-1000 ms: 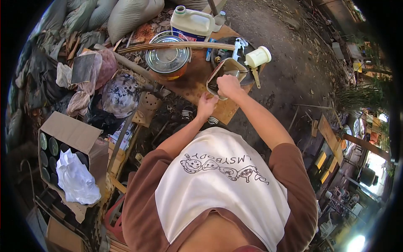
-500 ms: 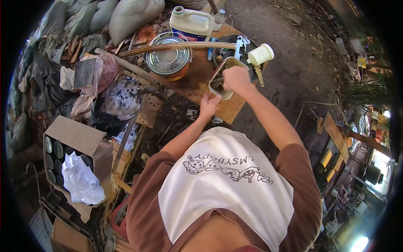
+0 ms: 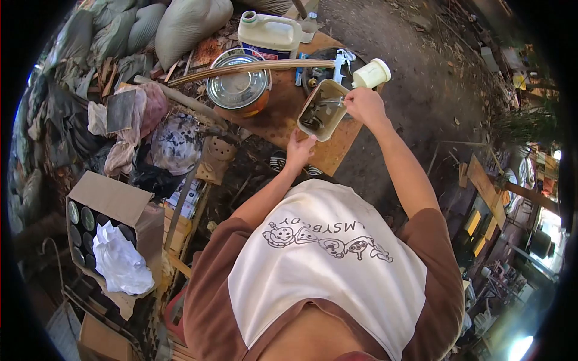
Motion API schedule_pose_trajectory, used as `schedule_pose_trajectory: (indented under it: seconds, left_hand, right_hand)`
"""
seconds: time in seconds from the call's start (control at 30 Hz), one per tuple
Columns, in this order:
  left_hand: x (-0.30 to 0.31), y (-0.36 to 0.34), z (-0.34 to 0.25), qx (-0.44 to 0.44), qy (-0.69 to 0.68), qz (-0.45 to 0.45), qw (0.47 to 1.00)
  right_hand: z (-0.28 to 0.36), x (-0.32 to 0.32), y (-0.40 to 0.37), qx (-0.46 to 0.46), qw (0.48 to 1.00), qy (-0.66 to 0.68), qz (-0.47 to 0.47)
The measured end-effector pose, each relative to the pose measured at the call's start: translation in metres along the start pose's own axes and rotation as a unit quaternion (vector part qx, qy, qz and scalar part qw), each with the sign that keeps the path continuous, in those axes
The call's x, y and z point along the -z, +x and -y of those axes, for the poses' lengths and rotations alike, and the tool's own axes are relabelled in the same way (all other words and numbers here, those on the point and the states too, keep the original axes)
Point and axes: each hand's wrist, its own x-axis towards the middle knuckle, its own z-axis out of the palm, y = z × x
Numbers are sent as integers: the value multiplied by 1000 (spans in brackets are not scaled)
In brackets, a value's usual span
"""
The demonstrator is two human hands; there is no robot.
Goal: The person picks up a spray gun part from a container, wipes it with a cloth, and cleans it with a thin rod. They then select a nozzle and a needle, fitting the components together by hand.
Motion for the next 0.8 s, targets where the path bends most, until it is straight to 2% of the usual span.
schedule_pose_trajectory:
  seconds: [0.2,0.37,0.47,0.8]
  left_hand:
    - [-4,-4,-5,7,7,-8,1000]
    - [-9,-9,-5,15,5,-21,1000]
    - [-10,-6,-2,0,11,-20,1000]
    - [-14,-1,2,-21,9,-35,999]
  right_hand:
    - [-7,1,8,44,998,-16,36]
    - [-4,9,2,190,978,-86,-15]
    - [5,15,6,208,968,-127,-61]
    - [-9,15,20,209,969,-120,-58]
